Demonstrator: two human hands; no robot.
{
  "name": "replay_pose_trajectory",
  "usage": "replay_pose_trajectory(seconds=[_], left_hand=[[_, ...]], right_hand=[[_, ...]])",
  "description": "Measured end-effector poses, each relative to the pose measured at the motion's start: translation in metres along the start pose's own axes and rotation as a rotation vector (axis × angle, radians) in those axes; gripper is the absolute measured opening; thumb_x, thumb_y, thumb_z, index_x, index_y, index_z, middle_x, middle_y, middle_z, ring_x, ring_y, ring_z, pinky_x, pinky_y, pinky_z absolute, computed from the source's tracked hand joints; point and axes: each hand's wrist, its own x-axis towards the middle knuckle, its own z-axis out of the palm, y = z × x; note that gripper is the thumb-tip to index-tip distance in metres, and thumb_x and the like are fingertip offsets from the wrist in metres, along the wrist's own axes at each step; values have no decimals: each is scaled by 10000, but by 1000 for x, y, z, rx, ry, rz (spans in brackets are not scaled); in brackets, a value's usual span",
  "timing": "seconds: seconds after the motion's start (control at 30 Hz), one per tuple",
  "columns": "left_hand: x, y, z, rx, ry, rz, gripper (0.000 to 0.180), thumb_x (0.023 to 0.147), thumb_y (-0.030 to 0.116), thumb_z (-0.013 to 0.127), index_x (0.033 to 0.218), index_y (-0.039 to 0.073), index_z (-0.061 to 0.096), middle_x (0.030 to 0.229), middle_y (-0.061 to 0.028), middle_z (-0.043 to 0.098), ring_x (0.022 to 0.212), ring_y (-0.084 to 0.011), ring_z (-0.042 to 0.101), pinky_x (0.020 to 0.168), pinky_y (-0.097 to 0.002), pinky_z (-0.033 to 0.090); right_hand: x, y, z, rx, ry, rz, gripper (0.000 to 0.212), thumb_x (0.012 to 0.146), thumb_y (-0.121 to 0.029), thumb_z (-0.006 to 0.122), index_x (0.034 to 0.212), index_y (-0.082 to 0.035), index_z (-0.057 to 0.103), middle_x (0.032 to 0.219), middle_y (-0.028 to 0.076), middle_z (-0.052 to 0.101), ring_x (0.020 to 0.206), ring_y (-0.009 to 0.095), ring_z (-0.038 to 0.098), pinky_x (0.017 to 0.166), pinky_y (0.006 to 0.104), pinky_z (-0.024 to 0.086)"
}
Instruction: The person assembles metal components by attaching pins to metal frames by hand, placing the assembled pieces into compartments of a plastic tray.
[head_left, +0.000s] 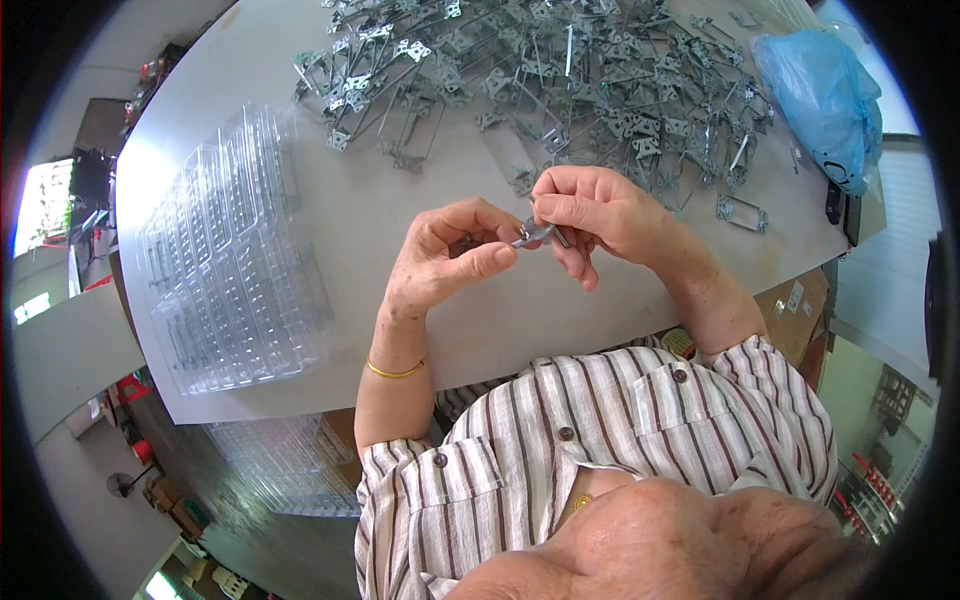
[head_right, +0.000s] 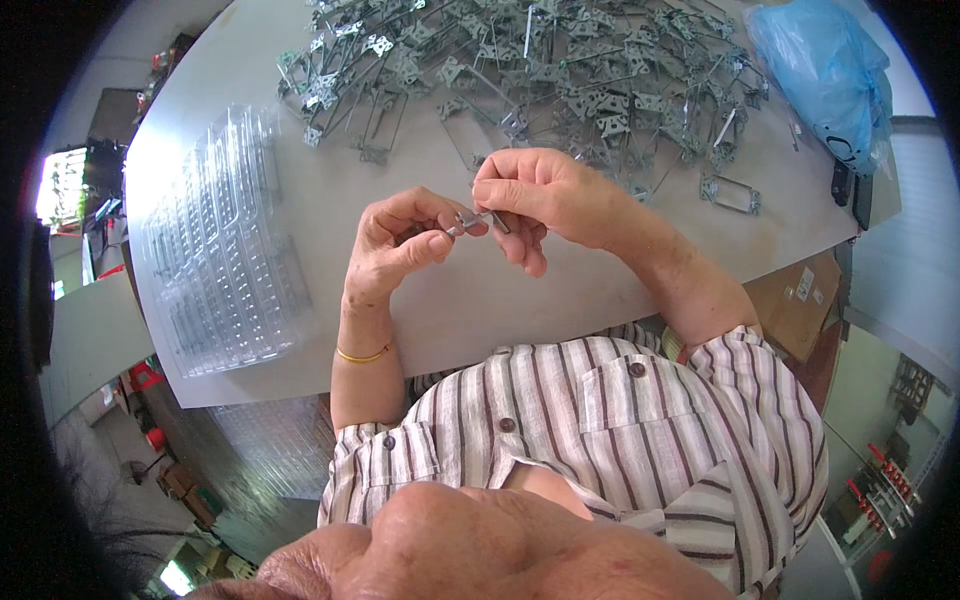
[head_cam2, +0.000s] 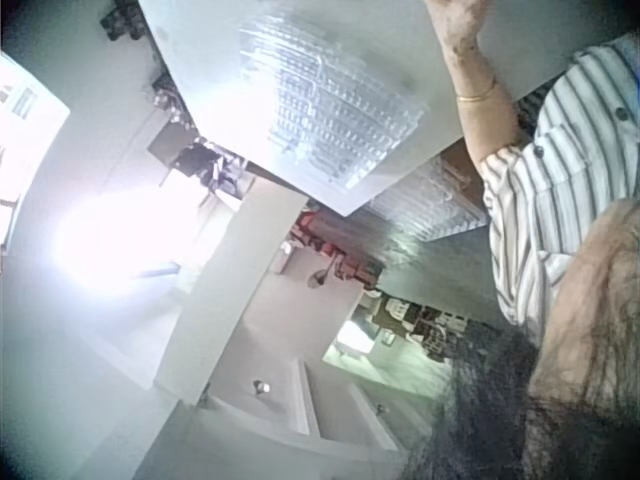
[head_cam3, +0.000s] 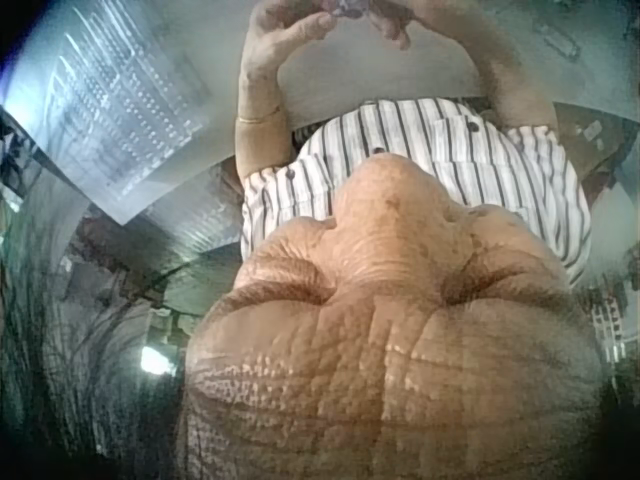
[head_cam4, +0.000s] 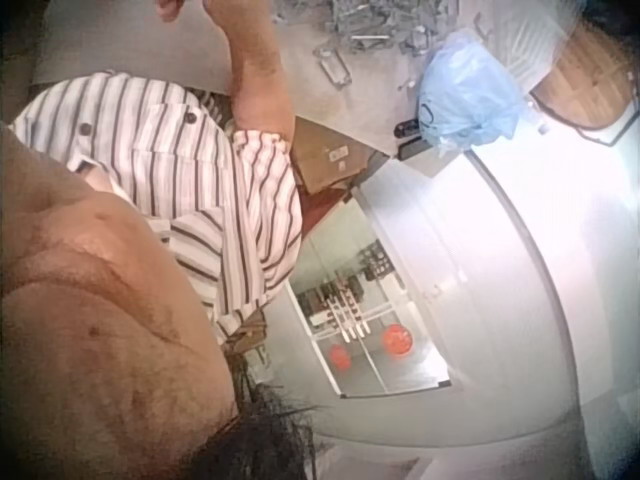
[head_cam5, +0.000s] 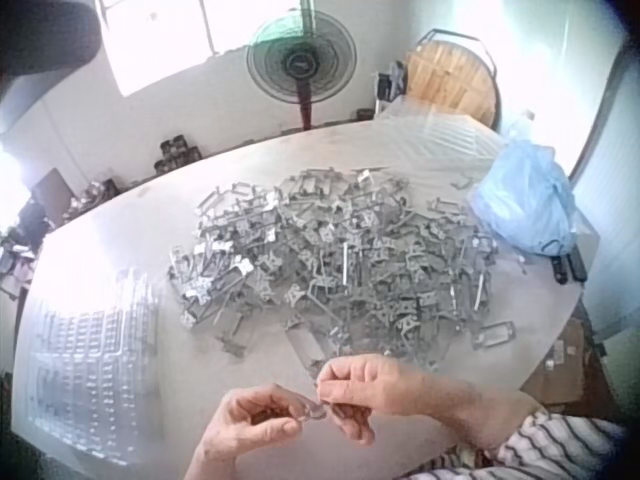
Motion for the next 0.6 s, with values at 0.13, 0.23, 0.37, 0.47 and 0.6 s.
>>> replay_pose_trajectory(seconds=[0.13,0.23,0.37,0.47,0.6], left_hand=[[2,-1,5,48,-155,74,242,860,219,781,920,6,685,986,-200,725,633,-79,551,539,-202,419],[5,-2,6,-36,-17,49,214,903,219,730,926,12,678,968,-210,722,590,-89,539,511,-204,410],[7,-5,-3,-208,171,43,224,954,238,668,933,16,661,960,-213,717,555,-90,518,478,-200,390],[13,-5,-5,-221,225,95,226,988,249,623,949,28,647,969,-214,713,550,-95,517,460,-192,370],[11,-4,-3,-221,239,87,228,985,251,629,959,25,649,969,-204,715,565,-94,523,460,-193,364]], right_hand=[[-7,1,2,-206,180,-98,241,1047,-263,524,1017,-26,552,655,52,638,474,114,584,445,242,469],[-2,6,5,-224,337,-225,228,1060,-265,503,1023,-41,512,621,25,598,448,102,547,438,229,444],[-1,3,5,-147,287,-222,193,1041,-212,540,1071,-22,535,679,31,631,517,90,574,467,237,457],[-3,6,5,-197,230,-197,196,1032,-194,559,1105,-13,550,716,27,633,551,79,565,494,236,460],[0,13,9,-215,180,-200,204,1021,-171,578,1130,1,568,748,28,636,564,73,560,511,228,461]])
